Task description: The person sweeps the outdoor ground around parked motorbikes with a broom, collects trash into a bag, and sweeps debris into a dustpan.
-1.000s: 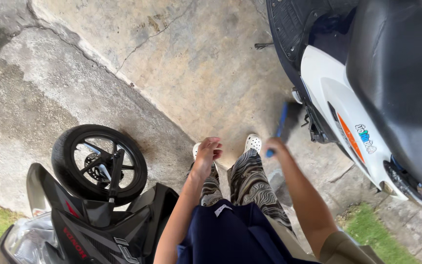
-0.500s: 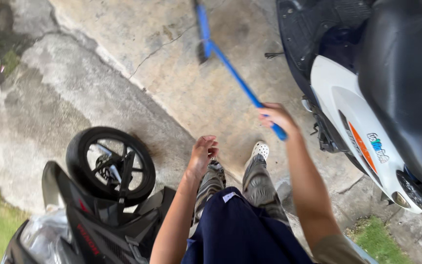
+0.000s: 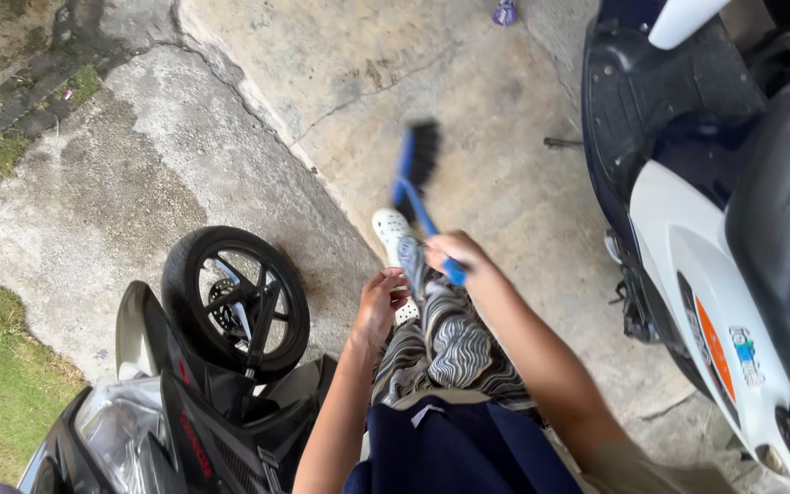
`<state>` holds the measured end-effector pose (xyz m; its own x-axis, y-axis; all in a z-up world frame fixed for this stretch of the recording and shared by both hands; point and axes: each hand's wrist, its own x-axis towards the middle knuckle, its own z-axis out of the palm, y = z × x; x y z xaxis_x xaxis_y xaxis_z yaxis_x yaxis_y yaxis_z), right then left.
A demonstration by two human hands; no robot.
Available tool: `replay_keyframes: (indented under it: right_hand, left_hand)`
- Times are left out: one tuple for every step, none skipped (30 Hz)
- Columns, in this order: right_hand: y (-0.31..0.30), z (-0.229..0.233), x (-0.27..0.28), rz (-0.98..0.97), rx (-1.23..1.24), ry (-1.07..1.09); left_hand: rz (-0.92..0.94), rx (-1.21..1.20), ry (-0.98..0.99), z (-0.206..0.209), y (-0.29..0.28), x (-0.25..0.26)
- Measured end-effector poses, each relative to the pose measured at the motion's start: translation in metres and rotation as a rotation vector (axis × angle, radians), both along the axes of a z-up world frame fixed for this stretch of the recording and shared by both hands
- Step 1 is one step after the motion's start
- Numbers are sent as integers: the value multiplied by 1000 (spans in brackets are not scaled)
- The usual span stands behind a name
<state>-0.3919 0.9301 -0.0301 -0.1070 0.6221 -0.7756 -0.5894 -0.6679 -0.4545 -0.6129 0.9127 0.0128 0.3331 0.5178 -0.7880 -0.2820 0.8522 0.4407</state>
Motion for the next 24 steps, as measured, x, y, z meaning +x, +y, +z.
replay_keyframes:
  right_hand:
    - [25, -4, -5, 44, 30, 6]
    - [53, -7, -2, 53, 31, 5]
    - [83, -10, 2, -45, -100, 229]
    - [105, -12, 7, -146, -235, 452]
    - [122, -9, 20, -139, -239, 450]
    - [134, 0, 42, -88, -164, 420]
    - [145, 13, 65, -37, -89, 388]
    - [145, 28, 87, 28, 12, 231]
    - [139, 47, 108, 92, 112, 74]
    - [127, 69, 131, 183, 200, -160]
    - [125, 84, 147, 204, 92, -371]
    - [124, 96, 161, 180, 75, -421]
    - [122, 106, 174, 183, 36, -475]
    - [121, 111, 181, 185, -8, -529]
    - [127, 110, 183, 170, -11, -531]
    - [130, 110, 189, 152, -130, -703]
    - [136, 108, 195, 133, -253, -873]
    - [153, 102, 204, 124, -254, -877]
    - [171, 96, 215, 121, -251, -899]
    - [190, 88, 223, 117, -245, -914]
    - [210, 81, 233, 120, -237, -935]
    - [233, 71, 241, 127, -224, -944]
    - [255, 61, 247, 136, -213, -951]
    - [275, 49, 250, 151, -204, -956]
  left_hand:
    - [7, 1, -1, -1, 9, -2]
    - [10, 12, 33, 0, 18, -4]
    - [13, 23, 67, 2, 30, -6]
    - [20, 21, 67, 3, 42, -7]
    - [27, 16, 74, 4, 55, -7]
    - [25, 11, 81, 6, 70, -8]
    - [23, 9, 82, 7, 85, -6]
    - [19, 10, 85, 9, 99, -3]
    - [14, 11, 88, 10, 113, 0]
    - [9, 10, 90, 11, 131, 5]
    - [-34, -5, 105, 12, 150, 13]
    - [-83, -13, 119, 13, 170, 23]
    - [-95, -7, 119, 13, 189, 34]
    - [-128, 5, 103, 15, 205, 46]
    - [-161, 18, 86, 15, 222, 56]
    - [-173, 17, 82, 15, 236, 65]
    - [-182, 53, 43, 14, 249, 74]
    - [-187, 94, 3, 14, 264, 83]
    - [-195, 97, -3, 16, 275, 89]
    - [-216, 73, 34, 18, 284, 92]
    - [-237, 50, 70, 19, 294, 94]
    - [-235, 51, 74, 20, 302, 93]
    - [-224, 45, 79, 20, 309, 92]
    - [-211, 32, 87, 20, 314, 90]
